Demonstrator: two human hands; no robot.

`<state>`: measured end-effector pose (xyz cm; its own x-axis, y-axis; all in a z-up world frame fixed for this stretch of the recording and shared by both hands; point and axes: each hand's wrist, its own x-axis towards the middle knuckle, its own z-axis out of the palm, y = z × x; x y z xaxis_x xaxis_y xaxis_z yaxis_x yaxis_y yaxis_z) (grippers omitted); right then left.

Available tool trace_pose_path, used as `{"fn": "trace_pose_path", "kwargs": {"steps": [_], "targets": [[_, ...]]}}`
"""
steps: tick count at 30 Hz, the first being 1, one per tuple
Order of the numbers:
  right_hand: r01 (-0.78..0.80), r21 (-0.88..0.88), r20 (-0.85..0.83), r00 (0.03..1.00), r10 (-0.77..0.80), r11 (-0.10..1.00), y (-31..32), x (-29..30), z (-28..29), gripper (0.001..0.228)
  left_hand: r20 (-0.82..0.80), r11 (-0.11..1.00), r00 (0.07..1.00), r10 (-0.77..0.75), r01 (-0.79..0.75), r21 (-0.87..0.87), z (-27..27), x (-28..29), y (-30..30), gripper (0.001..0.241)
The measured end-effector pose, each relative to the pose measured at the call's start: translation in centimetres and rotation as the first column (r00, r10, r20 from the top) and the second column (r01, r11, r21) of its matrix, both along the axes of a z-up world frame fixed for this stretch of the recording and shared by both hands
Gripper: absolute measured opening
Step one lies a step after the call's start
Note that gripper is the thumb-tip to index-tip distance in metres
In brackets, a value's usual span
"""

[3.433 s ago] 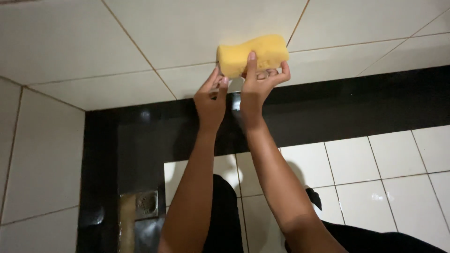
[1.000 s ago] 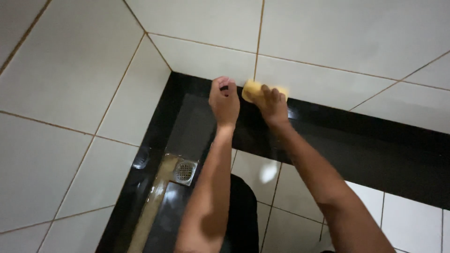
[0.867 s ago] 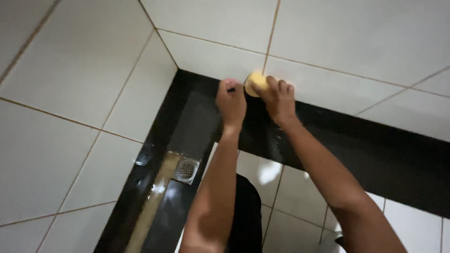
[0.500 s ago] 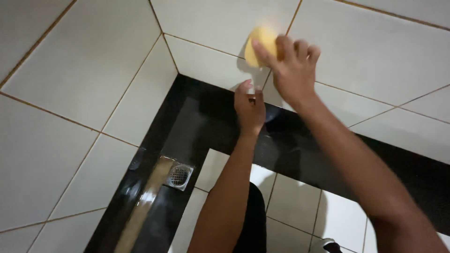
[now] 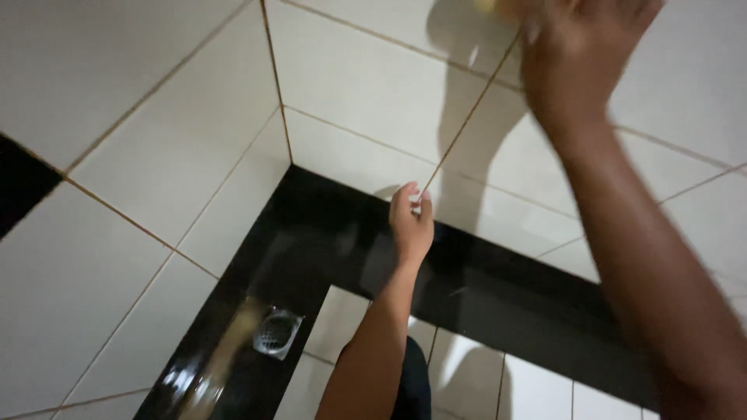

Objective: The person uses a yellow sponge to scrub the tiled walls of a bathroom. They wipe the beige tiles with black vertical stripes and the white tiles near the floor, moving the sponge in circular and vertical motions to clean the surfaces.

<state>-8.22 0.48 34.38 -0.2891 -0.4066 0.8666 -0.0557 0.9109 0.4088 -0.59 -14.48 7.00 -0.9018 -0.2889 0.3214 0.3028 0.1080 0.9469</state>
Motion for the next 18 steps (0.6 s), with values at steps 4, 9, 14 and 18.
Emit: {"fn": "trace_pose_path", "kwargs": {"steps": [4, 9, 14, 18], "targets": [[-0.043, 0.107, 0.108, 0.994, 0.032, 0.993, -3.2, 1.5, -3.6, 0.054, -0.052, 0.999, 0.998, 0.02, -0.022, -0.045, 1.6, 0.7, -1.9, 0.03], [-0.03, 0.278, 0.27, 0.962, -0.048, 0.96, -6.4, 4.3, -7.6, 0.049, -0.002, 0.999, 1.0, 0.01, -0.01, -0.045, 0.7, 0.9, -3.6, 0.035], [0.026, 0.352, 0.399, 0.9, -0.176, 0.935, -5.1, 1.3, -3.5, 0.073, -0.054, 0.998, 0.998, 0.044, -0.046, -0.031, -0.4, 0.0, -3.2, 0.034], [0.114, 0.356, -0.051, 0.993, -0.103, 0.927, -3.8, -2.7, 5.0, 0.043, -0.034, 0.998, 0.998, 0.06, -0.061, -0.019, 0.1, 0.2, -2.0, 0.033]]}}
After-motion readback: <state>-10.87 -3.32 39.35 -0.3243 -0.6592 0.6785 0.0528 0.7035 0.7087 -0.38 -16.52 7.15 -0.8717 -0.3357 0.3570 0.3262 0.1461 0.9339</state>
